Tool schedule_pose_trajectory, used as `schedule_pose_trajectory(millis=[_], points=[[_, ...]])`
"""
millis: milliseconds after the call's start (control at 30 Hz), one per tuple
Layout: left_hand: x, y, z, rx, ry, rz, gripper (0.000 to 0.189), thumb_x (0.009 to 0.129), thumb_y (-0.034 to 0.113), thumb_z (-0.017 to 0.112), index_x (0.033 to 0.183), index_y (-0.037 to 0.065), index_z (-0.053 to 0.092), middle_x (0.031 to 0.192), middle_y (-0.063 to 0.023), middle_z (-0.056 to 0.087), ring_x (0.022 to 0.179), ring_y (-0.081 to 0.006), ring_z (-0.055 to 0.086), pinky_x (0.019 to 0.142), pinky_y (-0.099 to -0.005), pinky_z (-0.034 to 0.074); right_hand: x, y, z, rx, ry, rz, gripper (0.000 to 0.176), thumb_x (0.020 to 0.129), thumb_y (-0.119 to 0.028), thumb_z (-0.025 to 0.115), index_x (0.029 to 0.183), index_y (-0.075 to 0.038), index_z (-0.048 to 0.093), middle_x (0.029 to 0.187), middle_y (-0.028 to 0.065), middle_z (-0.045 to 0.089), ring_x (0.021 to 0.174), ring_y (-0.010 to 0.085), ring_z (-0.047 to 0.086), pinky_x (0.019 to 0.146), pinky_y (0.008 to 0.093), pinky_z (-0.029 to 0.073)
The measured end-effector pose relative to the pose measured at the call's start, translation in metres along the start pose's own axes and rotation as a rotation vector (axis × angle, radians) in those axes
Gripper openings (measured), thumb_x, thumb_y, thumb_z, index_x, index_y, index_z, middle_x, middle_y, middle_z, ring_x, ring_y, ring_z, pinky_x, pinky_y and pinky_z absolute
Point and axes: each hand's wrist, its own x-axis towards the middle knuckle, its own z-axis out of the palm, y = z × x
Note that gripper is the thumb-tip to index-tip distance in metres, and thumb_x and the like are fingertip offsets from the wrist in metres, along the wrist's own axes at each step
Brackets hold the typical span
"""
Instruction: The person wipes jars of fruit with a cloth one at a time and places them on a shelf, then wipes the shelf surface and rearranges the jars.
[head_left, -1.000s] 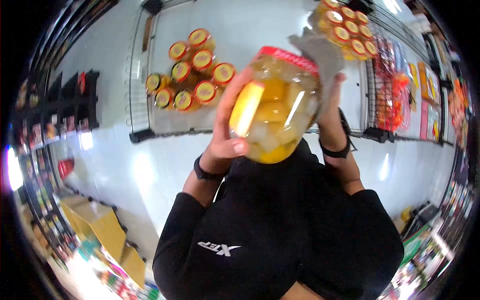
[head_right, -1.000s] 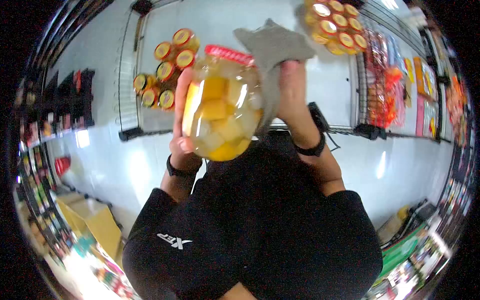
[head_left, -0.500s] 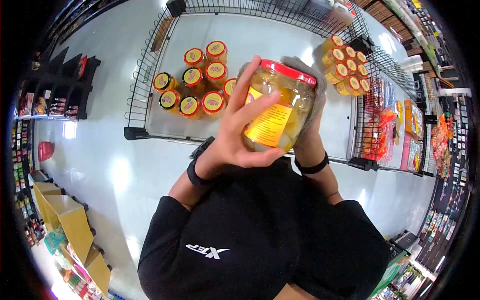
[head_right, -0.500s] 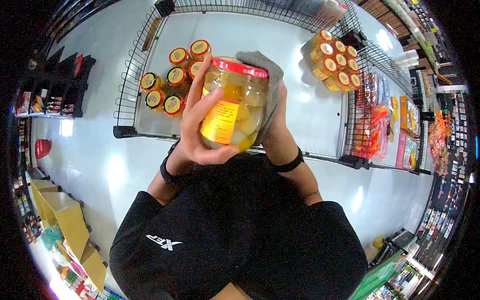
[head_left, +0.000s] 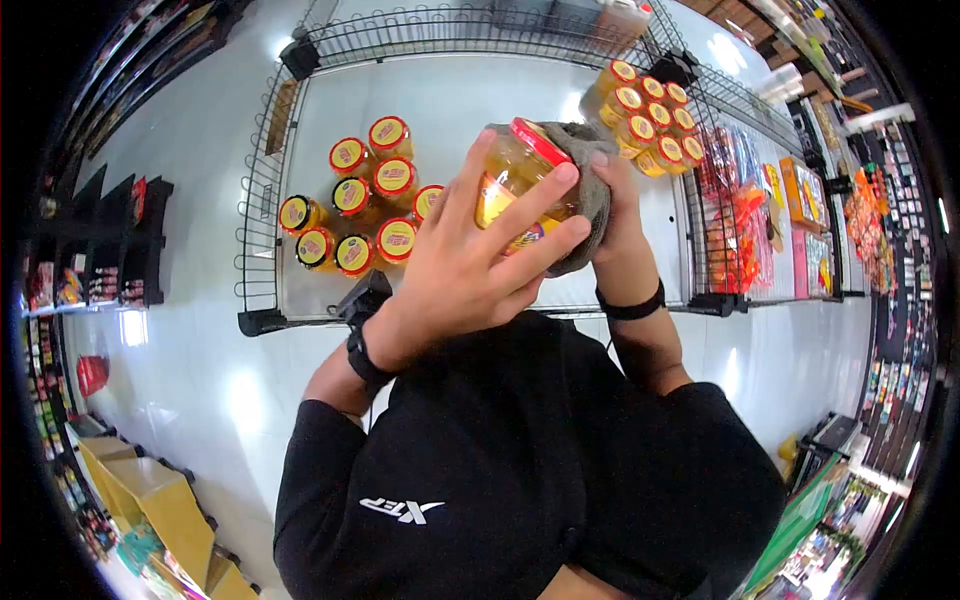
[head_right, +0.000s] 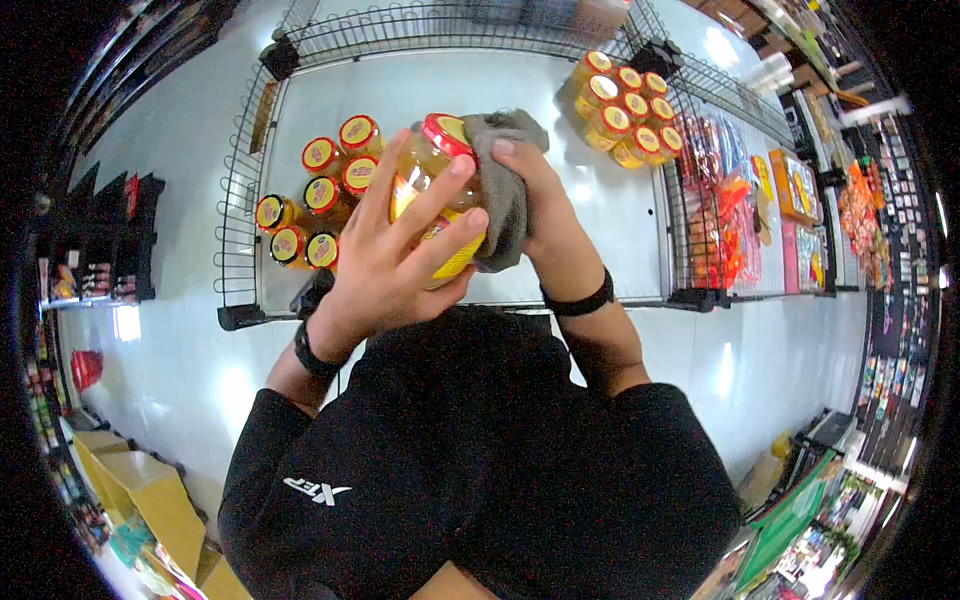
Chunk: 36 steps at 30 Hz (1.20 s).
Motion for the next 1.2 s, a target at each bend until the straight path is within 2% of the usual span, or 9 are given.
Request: schedule_pose_trajectory(millis=[300, 467, 567, 667, 767, 967, 1000, 1033, 1200], points=[[-0.009, -0.024, 0.005, -0.904, -0.018, -0.246, 0.111, 0.064, 0.027, 0.092, 0.157, 0.011, 0.032, 0.168, -0.0237, 0.011, 0.154, -0.0369, 0.024, 0.119, -0.0482, 0.030, -0.006, -0.027, -0.015, -0.627, -0.045, -0.158, 0.024, 0.099, -0.017, 0.066, 0.116, 0.000, 0.069, 0.108, 0.0052, 0.070, 0.102, 0.0141, 0.065, 0.090, 0.0297, 0.052], [-0.013, -0.001, 0.016, -1.215, 0.065, -0.472, 0.130, 0.064, 0.026, 0.094, 0.164, 0.009, 0.012, 0.170, -0.0218, 0.002, 0.155, -0.0323, 0.018, 0.120, -0.0481, 0.028, -0.016, -0.030, -0.013, -0.293, 0.074, -0.163, 0.024, 0.097, -0.018, 0.068, 0.113, 0.000, 0.069, 0.106, 0.0054, 0.070, 0.098, 0.0137, 0.065, 0.086, 0.0295, 0.052], [-0.007, -0.004, 0.023, -0.866, 0.109, -0.259, 0.130, 0.065, 0.027, 0.092, 0.163, 0.008, 0.009, 0.167, -0.0290, -0.001, 0.155, -0.0398, 0.014, 0.119, -0.0503, 0.029, -0.010, -0.001, -0.020, -0.140, 0.314, -0.346, 0.023, 0.097, -0.019, 0.066, 0.109, 0.000, 0.068, 0.101, 0.0046, 0.069, 0.093, 0.0133, 0.064, 0.083, 0.0287, 0.052], [0.002, 0.001, 0.022, -0.663, 0.115, -0.179, 0.131, 0.067, 0.024, 0.090, 0.163, 0.008, 0.002, 0.165, -0.0334, -0.007, 0.153, -0.0442, 0.020, 0.116, -0.0525, 0.036, -0.023, 0.036, -0.035, -0.613, 0.494, -0.605, 0.038, 0.104, -0.032, 0.050, 0.123, 0.000, 0.061, 0.116, 0.0105, 0.066, 0.104, 0.0163, 0.062, 0.092, 0.0316, 0.051], [0.007, 0.009, 0.024, -0.548, 0.166, -0.106, 0.130, 0.067, 0.023, 0.091, 0.162, 0.006, 0.003, 0.163, -0.0363, -0.009, 0.151, -0.0481, 0.024, 0.115, -0.0521, 0.038, -0.035, 0.025, -0.015, -0.142, 0.318, -0.350, 0.061, 0.106, -0.048, 0.034, 0.140, -0.001, 0.051, 0.135, 0.0168, 0.060, 0.122, 0.0274, 0.060, 0.108, 0.0414, 0.046], [0.009, 0.005, 0.045, -0.367, 0.228, 0.062, 0.099, 0.071, 0.020, 0.089, 0.151, 0.034, 0.034, 0.159, -0.0356, 0.010, 0.135, -0.0630, 0.039, 0.102, -0.0636, 0.047, -0.030, 0.062, -0.041, 0.713, -0.053, -0.184, 0.074, 0.103, -0.064, 0.024, 0.146, -0.008, 0.048, 0.144, 0.0142, 0.057, 0.129, 0.0295, 0.057, 0.112, 0.0438, 0.045], [0.012, 0.002, 0.049, -0.293, 0.270, 0.128, 0.086, 0.075, 0.025, 0.088, 0.147, 0.032, 0.042, 0.156, -0.0344, 0.022, 0.133, -0.0606, 0.044, 0.100, -0.0616, 0.049, -0.029, 0.040, -0.004, 0.302, 0.410, -0.116, 0.076, 0.102, -0.068, 0.025, 0.146, -0.010, 0.048, 0.145, 0.0129, 0.056, 0.128, 0.0297, 0.058, 0.111, 0.0445, 0.046], [0.011, 0.002, 0.046, -0.266, 0.216, 0.138, 0.090, 0.074, 0.023, 0.089, 0.149, 0.032, 0.040, 0.157, -0.0354, 0.021, 0.132, -0.0609, 0.044, 0.101, -0.0616, 0.049, -0.030, 0.035, 0.001, 0.336, 0.435, -0.061, 0.077, 0.102, -0.069, 0.027, 0.146, -0.009, 0.047, 0.145, 0.0126, 0.056, 0.127, 0.0293, 0.059, 0.109, 0.0449, 0.048], [-0.006, -0.009, 0.050, -0.314, 0.041, 0.125, 0.098, 0.076, 0.027, 0.089, 0.155, 0.023, 0.032, 0.157, -0.0394, 0.021, 0.136, -0.0560, 0.045, 0.105, -0.0590, 0.047, -0.020, 0.084, -0.078, -0.318, -0.037, -0.238, 0.052, 0.110, -0.043, 0.034, 0.145, -0.007, 0.048, 0.145, 0.0123, 0.055, 0.128, 0.0271, 0.058, 0.110, 0.0425, 0.048]])
